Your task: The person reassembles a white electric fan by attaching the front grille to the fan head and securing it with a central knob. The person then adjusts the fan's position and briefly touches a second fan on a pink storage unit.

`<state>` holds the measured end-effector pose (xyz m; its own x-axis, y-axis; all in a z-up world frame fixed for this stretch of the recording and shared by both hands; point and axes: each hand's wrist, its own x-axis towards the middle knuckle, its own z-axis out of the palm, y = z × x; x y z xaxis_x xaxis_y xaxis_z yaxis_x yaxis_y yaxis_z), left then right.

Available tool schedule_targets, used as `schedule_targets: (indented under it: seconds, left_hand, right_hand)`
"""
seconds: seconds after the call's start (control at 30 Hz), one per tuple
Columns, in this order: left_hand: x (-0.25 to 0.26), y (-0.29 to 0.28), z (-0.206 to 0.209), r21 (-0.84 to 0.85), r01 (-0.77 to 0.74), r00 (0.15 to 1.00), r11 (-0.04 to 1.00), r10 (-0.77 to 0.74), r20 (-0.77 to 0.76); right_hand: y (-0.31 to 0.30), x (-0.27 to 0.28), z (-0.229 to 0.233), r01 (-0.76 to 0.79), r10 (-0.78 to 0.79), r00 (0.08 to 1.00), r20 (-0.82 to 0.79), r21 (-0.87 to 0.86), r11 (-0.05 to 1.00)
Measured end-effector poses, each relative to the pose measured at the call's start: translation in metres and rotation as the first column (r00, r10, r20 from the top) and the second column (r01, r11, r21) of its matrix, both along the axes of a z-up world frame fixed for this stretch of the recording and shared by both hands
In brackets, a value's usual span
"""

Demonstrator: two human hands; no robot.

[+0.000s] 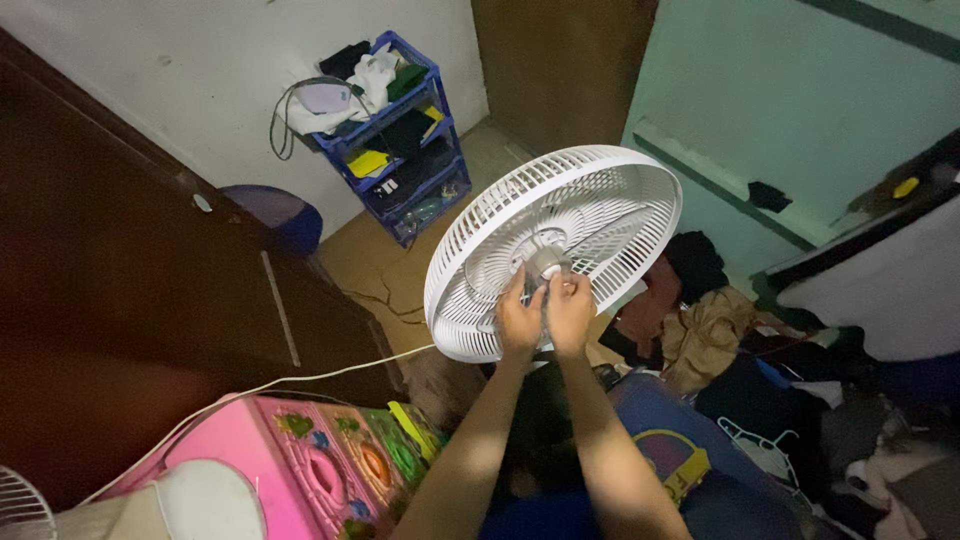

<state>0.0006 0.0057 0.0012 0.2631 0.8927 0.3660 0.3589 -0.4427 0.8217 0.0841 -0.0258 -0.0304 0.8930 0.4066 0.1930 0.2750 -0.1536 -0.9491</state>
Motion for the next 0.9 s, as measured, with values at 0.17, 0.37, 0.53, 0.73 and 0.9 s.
schedule_targets:
  seconds: [0.17,0.37,0.53,0.73,0.9]
  left_hand:
    - [0.0,-0.003,0.002,-0.06,-0.005,1.0,0.998,0.004,-0.018]
    - [-0.003,-0.006,0.001,-0.087,-0.001,0.998,0.996,0.006,0.066]
    - [-0.002,-0.003,0.005,-0.03,0.007,1.0,1.0,-0.007,0.028]
    - [-0.002,-0.005,0.01,-0.144,-0.008,1.0,0.989,0.009,0.005]
    - [-0.002,-0.008,0.01,-0.112,-0.028,0.998,0.993,0.035,0.061]
  right_hand:
    - [0.004,0.007,0.004,-0.13,0.116,0.99,-0.086,-0.184,0.974]
    - [-0.004,-0.003,0.022,-0.156,0.156,0.979,0.129,-0.012,0.988]
    - [-0.005,0.002,0.016,-0.098,0.095,0.994,0.061,0.042,0.994]
    - [0.01,0.014,-0.001,-0.146,0.138,0.989,-0.061,-0.169,0.975]
    - [0.002,0.005,0.019,-0.193,0.201,0.976,0.085,-0.094,0.977]
